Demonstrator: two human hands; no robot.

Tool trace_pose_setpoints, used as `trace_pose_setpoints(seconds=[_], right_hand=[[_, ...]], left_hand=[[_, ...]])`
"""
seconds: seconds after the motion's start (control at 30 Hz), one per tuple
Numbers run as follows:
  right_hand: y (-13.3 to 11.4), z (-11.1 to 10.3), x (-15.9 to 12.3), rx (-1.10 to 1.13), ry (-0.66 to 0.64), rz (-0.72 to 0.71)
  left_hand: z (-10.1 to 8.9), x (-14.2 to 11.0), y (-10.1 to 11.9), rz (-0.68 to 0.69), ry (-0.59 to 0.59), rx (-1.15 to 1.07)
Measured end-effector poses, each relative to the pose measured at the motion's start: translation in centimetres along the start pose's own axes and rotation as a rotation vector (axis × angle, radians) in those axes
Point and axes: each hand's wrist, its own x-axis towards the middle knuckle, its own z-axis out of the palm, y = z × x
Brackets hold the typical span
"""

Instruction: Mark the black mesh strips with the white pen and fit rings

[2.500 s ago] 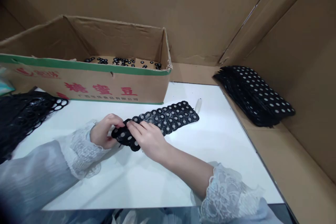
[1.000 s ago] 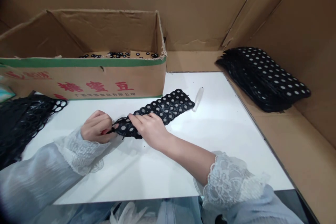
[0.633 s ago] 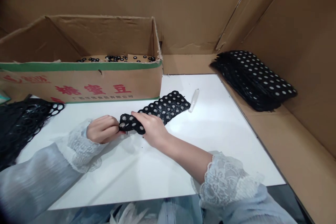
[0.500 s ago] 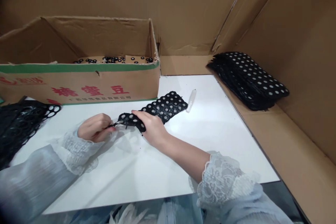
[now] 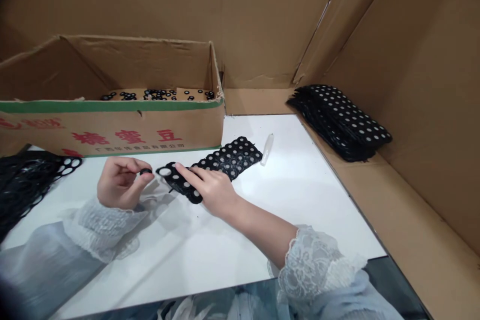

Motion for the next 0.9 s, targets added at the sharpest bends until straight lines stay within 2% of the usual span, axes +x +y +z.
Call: trace_pose_setpoints(seconds=[0.27,0.4,0.5,0.6,0.67,0.77,0.9], right_hand=[[0.2,0.2,-0.1,-0.097,0.073,-0.098],[0.1,0.3,-0.2,-0.069,0.102,-0.116],[0.2,0.2,-0.1,-0.043,0.112,-0.127],[0.2,0.3,0.0,-0.007,0.129,-0.164],[0.2,0.3,0.0,0.022,0.144,-0.181],[0.1,0.5,-0.1,0.039,0.142,-0.165],[-0.1,0.7,-0.2,0.009,0.110,-0.159]], left_hand=[[-0.2,-0.3,2.2,0.292,-0.205,0.129],[0.0,-0.8,2.7,0.282,-0.366,0.169],[0.3,-1.2,2.5,0.210,-0.433,0.111],[0.6,-1.2,2.2,0.133,-0.456,0.039],[0.6,-1.1,2.1,0.146,-0.473,0.037],[0.5,-0.7,2.0,0.257,-0.467,0.087],[0.3,-0.6,2.4,0.414,-0.387,0.220]])
